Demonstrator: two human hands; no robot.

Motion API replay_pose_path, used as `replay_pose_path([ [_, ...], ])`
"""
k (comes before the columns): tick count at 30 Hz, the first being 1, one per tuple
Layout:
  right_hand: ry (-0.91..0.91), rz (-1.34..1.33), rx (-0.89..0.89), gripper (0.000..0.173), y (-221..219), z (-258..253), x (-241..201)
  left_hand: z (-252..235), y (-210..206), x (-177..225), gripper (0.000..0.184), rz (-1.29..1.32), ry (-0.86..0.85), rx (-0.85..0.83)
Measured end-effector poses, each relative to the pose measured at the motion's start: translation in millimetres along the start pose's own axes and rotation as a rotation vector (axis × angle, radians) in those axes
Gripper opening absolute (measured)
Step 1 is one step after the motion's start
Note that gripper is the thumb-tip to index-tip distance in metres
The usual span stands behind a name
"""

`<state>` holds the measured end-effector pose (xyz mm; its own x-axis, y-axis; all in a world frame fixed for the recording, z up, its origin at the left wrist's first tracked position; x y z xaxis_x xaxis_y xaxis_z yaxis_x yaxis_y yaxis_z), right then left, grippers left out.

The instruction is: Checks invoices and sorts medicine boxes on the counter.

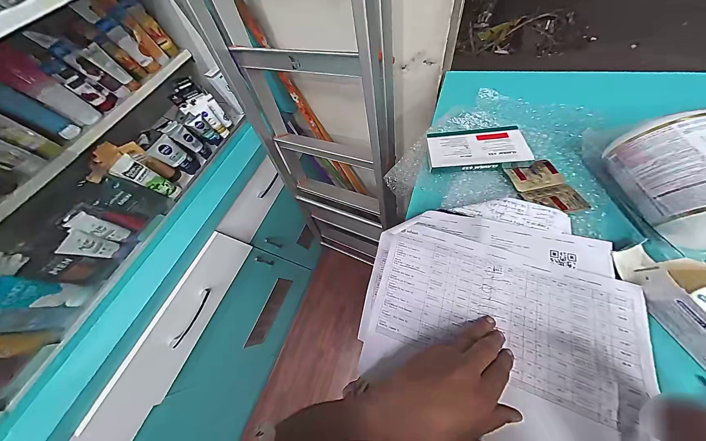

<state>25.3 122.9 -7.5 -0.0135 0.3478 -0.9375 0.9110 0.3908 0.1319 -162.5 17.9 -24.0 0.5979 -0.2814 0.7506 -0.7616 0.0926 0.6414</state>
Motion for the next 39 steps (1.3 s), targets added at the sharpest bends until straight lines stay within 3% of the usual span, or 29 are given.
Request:
replay_pose_path([
  [2,-0.025,0.039,-0.037,0.057,-18,-1,2,0,-1,-2,0.046,-0.005,-0.012,-0.014],
  [5,-0.014,0.181,-0.081,0.034,-47,-3,5,-1,-1,-3,0.047,-0.004,-0.011,-0.018],
  [12,0.029,0.252,0.056,0.013,-71,-10,30,0,-5,-4,0.047,-0.043,-0.045,0.048],
  [32,0.037,0.366,0.024,0.013,-78,-9,41,1,-7,-7,0.05,-0.124,-0.063,0.063],
  [36,-0.013,0.268,0.057,0.014,-75,-11,37,0,-3,-5,0.052,-0.088,-0.039,0.031],
  [39,-0.014,0.204,-0.016,0.018,-65,-26,25,1,-2,-6,0.051,-0.058,-0.034,-0.007],
])
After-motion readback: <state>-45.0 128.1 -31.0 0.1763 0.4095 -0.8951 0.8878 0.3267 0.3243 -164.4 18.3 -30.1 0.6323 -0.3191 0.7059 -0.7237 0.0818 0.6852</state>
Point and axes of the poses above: each hand's wrist, its own z-axis away from the middle knuckle, its own y-axis out of the back of the hand, x = y × z, the point moved 5 cm from there along -z, towards the middle knuckle, and after that the axes turned 10 degrees about z, right-handed, at the moved point
